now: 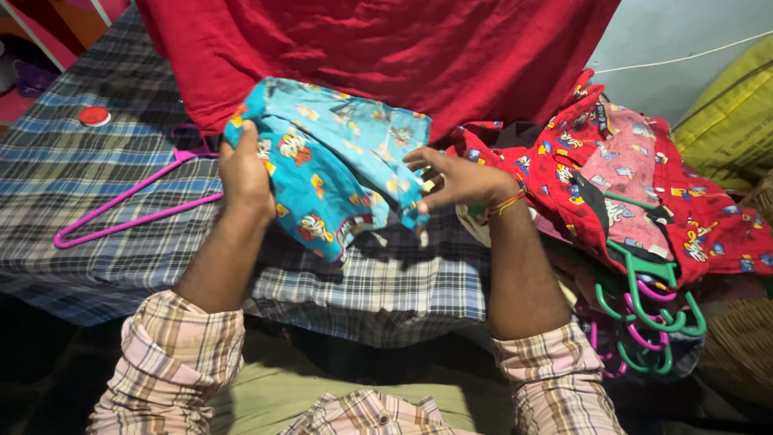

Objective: The person buttons up three children's shirts one by one. They first handle a blue patterned shirt, then a red patterned shirt, and finally a pink shirt, fastening each button from top to bottom while the shirts are on hangers.

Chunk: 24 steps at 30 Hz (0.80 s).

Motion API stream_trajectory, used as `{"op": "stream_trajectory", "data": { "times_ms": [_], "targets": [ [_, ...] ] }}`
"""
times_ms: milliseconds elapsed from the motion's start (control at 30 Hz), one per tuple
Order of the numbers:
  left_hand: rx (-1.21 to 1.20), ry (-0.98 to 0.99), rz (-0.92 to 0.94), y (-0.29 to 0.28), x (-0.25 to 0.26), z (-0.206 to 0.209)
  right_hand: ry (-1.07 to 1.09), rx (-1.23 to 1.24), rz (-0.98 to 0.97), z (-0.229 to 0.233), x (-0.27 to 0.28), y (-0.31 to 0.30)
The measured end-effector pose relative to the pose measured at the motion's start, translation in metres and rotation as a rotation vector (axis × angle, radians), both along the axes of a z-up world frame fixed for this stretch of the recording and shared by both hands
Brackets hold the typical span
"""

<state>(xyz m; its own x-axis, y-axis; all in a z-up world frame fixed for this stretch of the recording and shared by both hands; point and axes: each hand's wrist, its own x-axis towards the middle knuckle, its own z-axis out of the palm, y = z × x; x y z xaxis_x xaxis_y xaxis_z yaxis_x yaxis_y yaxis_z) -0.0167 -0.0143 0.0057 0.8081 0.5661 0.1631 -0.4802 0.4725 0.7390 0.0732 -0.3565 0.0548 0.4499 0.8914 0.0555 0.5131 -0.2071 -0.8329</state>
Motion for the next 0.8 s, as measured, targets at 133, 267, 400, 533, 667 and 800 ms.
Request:
{"op": "stream_trajectory", "data": {
  "times_ms": [133, 267, 400, 533, 667, 800],
  "targets": [
    [-0.104, -0.002, 0.065, 0.011, 0.002, 0.0, -0.08, -0.221, -0.165, -0.002, -0.005, 0.006],
    [-0.184, -0.014, 0.061, 0.018, 0.003, -0.006, -0.131, -0.255, -0.166, -0.018, -0.003, 0.022],
    [-0.145, 0.045, 0.065, 0.027, 0.006, -0.012, 0.224, 0.125, -0.424, -0.039, 0.008, 0.036],
    [0.216, 0.119, -0.014, 0.031, -0.002, 0.005, 0.452, 0.587, -0.426, -0.036, 0.018, 0.028],
    [0.862, 0.044, 0.502, -0.001, -0.028, 0.05, 0.388, 0.883, -0.495, -0.047, 0.028, 0.024],
    [1.285, -0.146, 0.709, -0.068, -0.04, 0.082, 0.104, 0.779, -0.567, -0.046, 0.024, 0.025]
  ]
}}
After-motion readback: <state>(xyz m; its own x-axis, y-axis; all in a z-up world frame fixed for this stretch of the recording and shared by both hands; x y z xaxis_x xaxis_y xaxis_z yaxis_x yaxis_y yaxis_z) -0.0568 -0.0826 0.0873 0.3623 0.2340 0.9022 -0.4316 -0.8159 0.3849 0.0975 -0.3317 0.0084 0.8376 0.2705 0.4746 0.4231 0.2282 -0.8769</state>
